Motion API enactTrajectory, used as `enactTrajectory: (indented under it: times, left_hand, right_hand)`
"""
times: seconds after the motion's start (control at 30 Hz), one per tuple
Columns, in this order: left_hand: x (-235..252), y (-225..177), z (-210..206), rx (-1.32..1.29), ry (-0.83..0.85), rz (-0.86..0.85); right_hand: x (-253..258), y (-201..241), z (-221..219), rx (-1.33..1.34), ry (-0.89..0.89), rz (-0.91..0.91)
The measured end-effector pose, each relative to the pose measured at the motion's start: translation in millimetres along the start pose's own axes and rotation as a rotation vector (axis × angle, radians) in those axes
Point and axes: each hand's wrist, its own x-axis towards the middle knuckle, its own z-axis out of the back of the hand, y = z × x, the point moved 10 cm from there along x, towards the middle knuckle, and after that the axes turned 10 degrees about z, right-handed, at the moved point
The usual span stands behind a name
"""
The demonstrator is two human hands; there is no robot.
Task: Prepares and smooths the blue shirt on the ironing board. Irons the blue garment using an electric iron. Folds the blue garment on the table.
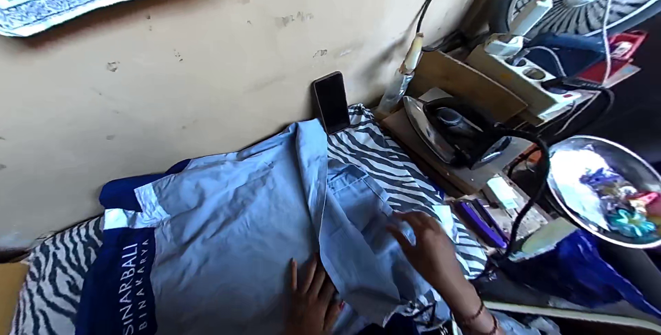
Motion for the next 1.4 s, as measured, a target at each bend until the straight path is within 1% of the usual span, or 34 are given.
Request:
enactTrajectory:
  times: [0.03,0.07,0.13,0.17,0.2,0.23,0.3,0.37,0.43,0.47,0.53,0.6,0.67,0.73,0.8,0.83,0.87,0.9,0.93,1.0,1.03,1.07,1.13,1.2,1.27,1.33,1.4]
  left_hand:
    - [3,2,9,-0.081,-0.019,0.028]
    - [10,5,23,-0.161,-0.056,0.077]
    - [39,10,54,-0.206,-0.098,0.176]
    - [57,12,68,-0.191,-0.114,0.198]
    - [77,10,81,-0.156,-0.129,0.200]
    - [101,7,90,-0.116,-0.133,0.184]
    - [150,-6,95,-0.055,-0.080,0.145]
    - [194,-20,81,0.033,0.056,0.133]
    - [227,-23,54,0.153,0.342,0.238]
    - [240,-22,39,0.195,0.443,0.259]
    - [261,-17,10,0.235,0.560,0.209]
    - [275,-15,-8,0.269,0.599,0.130]
    - [294,-14,-9,0.283,0.563,0.091]
    - [314,-12,-3,0.337,0.534,0.063]
    - [330,-4,-3,0.459,0.581,0.066]
    - [336,3,-5,0.523,0.611,0.073]
    - [339,8,-7,0.591,0.641,0.081]
    - [341,13,-7,0.652,0.673,0.090]
    - [341,15,-6,0.705,0.704,0.104]
    - [343,17,-2,0.783,0.744,0.123]
    - [345,16,-1,0.808,0.749,0.113]
    - [349,14,0,0.813,0.732,0.100]
    - [359,4,13,0.731,0.597,0.103]
    - [369,-3,26,0.649,0.427,0.121]
    - [371,-9,31,0.583,0.294,0.111]
    - [370,-10,31,0.371,0.224,0.057]
    - [360,-7,34,0.019,0.230,-0.015]
  right_hand:
    - [3,-19,2,-0.040,-0.018,-0.094]
    - [4,-30,-2,-0.063,0.015,-0.157]
    - [-4,-36,-14,-0.075,0.176,-0.249]
    - [-13,-39,-15,-0.067,0.229,-0.300]
    - [-22,-45,-12,-0.059,0.246,-0.353]
    - [-29,-52,-6,-0.049,0.227,-0.385]
    - [-42,-62,2,-0.048,0.191,-0.407]
    - [-56,-58,5,-0.006,0.190,-0.402]
    - [-73,-54,4,0.051,0.234,-0.431]
    - [-81,-55,3,0.066,0.226,-0.437]
    - [-90,-67,11,0.019,0.135,-0.419]
    - [-89,-71,25,-0.104,0.088,-0.387]
    - [-74,-55,40,-0.152,-0.016,-0.279]
    - [-48,-23,40,-0.083,-0.117,-0.121]
    - [-12,11,22,0.060,-0.182,0.035]
    - [10,22,8,0.135,-0.206,0.092]
    - [34,25,-6,0.211,-0.222,0.108]
    - [58,20,-18,0.273,-0.236,0.078]
    - [81,9,-28,0.299,-0.251,0.011]
    - [111,-18,-48,0.256,-0.237,-0.152]
    - [117,-27,-53,0.198,-0.239,-0.201]
    - [119,-29,-55,0.139,-0.275,-0.192]
    - [117,-27,-52,0.080,-0.361,-0.146]
    - [115,-27,-51,0.062,-0.353,-0.171]
    - [114,-28,-51,0.066,-0.324,-0.222]
    - [115,-32,-47,0.110,-0.390,-0.205]
    - [114,-40,-43,0.253,-0.440,-0.167]
